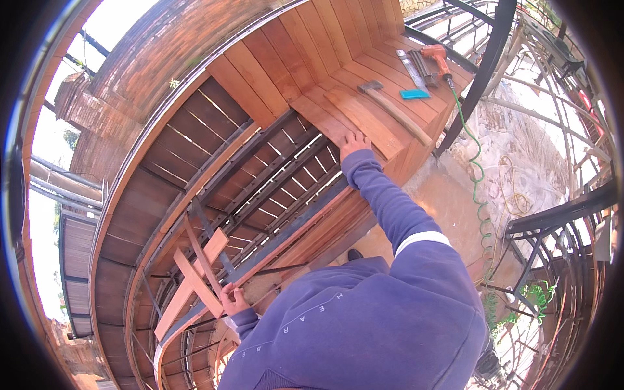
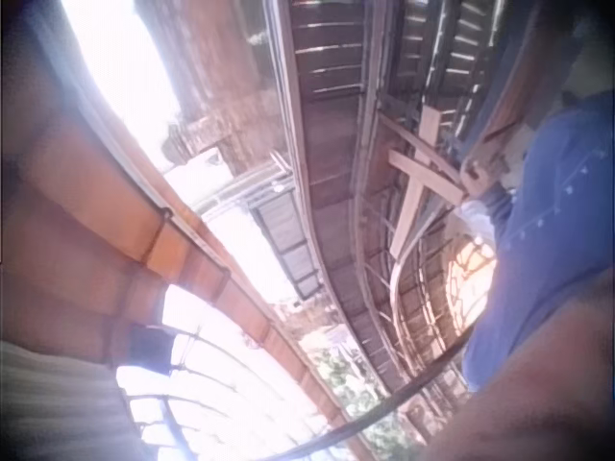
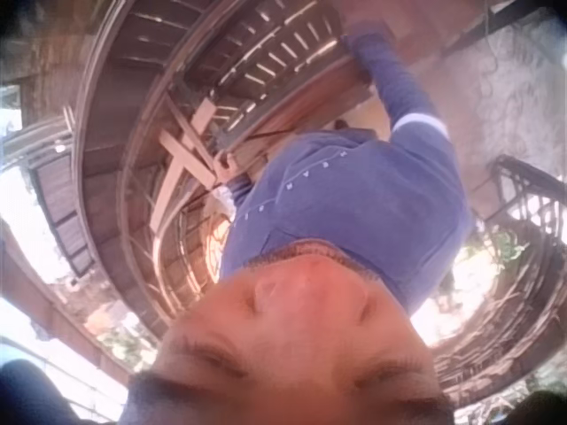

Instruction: The person uses a nail gun to secure wooden planks onto a curved frame, checking the alignment with a measuring square and picking up more planks from a stack.

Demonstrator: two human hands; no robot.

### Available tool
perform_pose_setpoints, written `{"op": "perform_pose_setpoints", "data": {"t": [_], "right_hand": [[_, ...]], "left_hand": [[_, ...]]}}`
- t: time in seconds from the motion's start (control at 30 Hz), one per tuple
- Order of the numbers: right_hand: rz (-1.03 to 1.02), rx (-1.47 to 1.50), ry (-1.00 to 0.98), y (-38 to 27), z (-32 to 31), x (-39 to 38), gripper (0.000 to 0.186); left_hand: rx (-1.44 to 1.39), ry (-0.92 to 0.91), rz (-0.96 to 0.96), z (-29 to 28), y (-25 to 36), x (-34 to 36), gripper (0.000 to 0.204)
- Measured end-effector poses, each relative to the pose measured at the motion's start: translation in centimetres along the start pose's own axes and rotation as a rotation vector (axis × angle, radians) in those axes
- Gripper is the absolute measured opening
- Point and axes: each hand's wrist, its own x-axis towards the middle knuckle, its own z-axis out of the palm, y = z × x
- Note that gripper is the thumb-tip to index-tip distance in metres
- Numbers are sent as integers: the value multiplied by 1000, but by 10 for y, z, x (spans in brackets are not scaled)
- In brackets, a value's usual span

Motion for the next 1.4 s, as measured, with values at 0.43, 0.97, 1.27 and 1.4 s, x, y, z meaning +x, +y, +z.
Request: {"op": "perform_pose_setpoints", "data": {"t": [0.43,0.97,1.27,1.4], "right_hand": [[72,482,438,-35,-25,-85,32],[991,1623,142,33,36,-93,28],[979,1584,152,35,45,-96,29],[1052,1807,170,38,43,-108,41]], "left_hand": [[-47,-142,-35,17,10,9,18],[-77,-253,9,34,20,14,15],[-120,-225,-52,22,2,-10,12],[-111,-184,-67,17,0,-14,12]]}}
